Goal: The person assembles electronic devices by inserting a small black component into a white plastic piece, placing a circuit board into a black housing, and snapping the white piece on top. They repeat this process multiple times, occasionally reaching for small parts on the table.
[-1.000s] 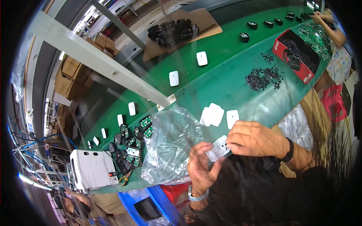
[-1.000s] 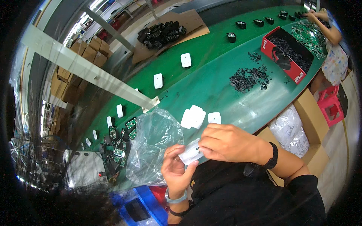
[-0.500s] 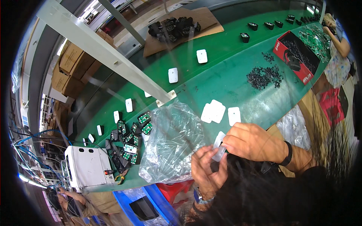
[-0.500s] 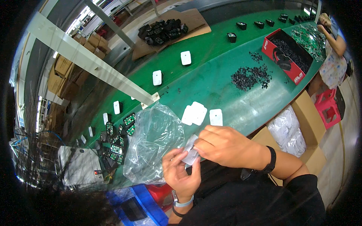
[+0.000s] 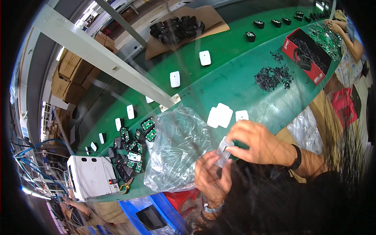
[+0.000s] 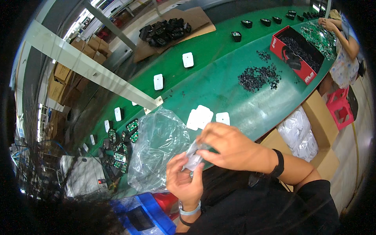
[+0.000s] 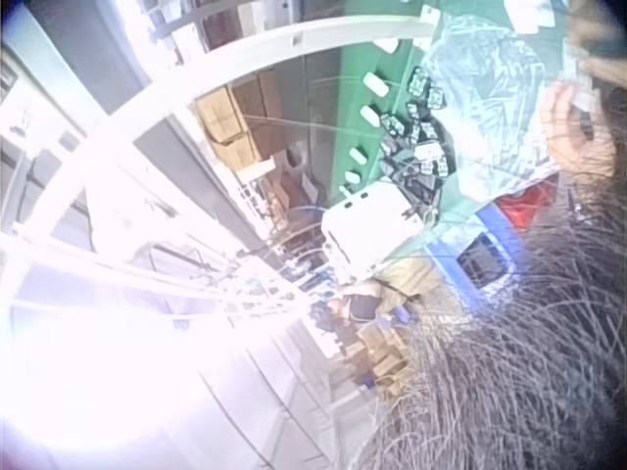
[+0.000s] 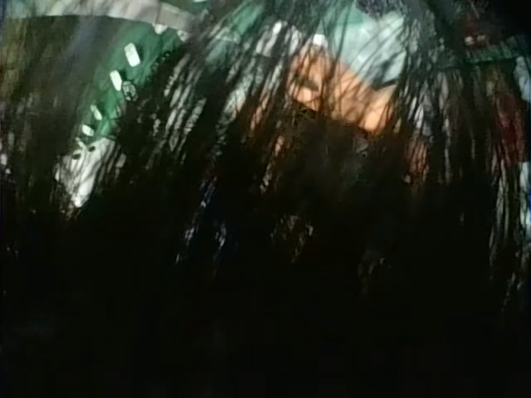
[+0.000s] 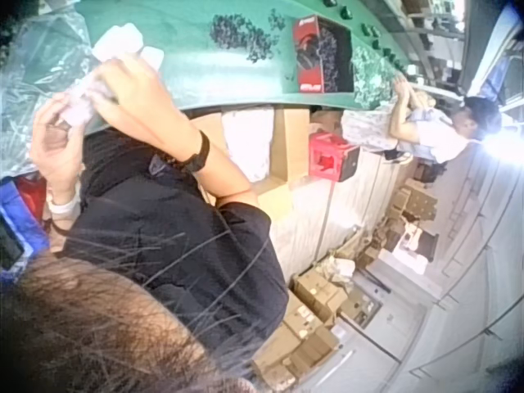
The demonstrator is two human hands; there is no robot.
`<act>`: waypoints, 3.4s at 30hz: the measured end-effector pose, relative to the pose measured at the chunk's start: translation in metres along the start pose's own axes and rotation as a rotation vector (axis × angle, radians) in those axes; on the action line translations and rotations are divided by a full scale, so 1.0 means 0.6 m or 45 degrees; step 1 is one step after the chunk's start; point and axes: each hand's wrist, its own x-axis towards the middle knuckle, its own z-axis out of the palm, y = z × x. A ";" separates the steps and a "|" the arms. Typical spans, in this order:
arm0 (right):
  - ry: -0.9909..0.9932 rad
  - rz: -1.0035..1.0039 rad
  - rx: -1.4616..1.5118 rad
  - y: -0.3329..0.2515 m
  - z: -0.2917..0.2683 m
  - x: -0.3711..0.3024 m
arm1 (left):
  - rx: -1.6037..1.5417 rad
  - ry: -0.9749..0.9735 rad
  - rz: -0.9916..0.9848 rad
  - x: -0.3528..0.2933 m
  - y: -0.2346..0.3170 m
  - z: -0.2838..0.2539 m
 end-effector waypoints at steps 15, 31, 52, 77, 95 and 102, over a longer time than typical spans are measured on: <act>-0.247 1.002 1.245 0.025 0.033 -0.065 | -0.319 -0.525 -0.815 0.010 -0.054 -0.001; 0.172 1.390 -0.628 0.596 -0.037 0.031 | -0.930 -0.510 -0.897 0.022 -0.142 -0.025; -0.185 0.800 0.946 0.033 -0.044 -0.055 | -1.482 -0.367 -1.062 0.021 -0.064 0.024; -0.229 0.755 0.593 -0.023 -0.043 -0.028 | -1.207 -0.534 -0.876 -0.019 -0.060 0.018; 0.081 0.758 0.251 0.368 0.062 0.064 | 0.623 -0.171 0.103 0.054 -0.070 0.029; -0.068 1.079 0.129 0.599 0.062 0.136 | 0.828 -0.289 0.218 0.107 -0.093 0.041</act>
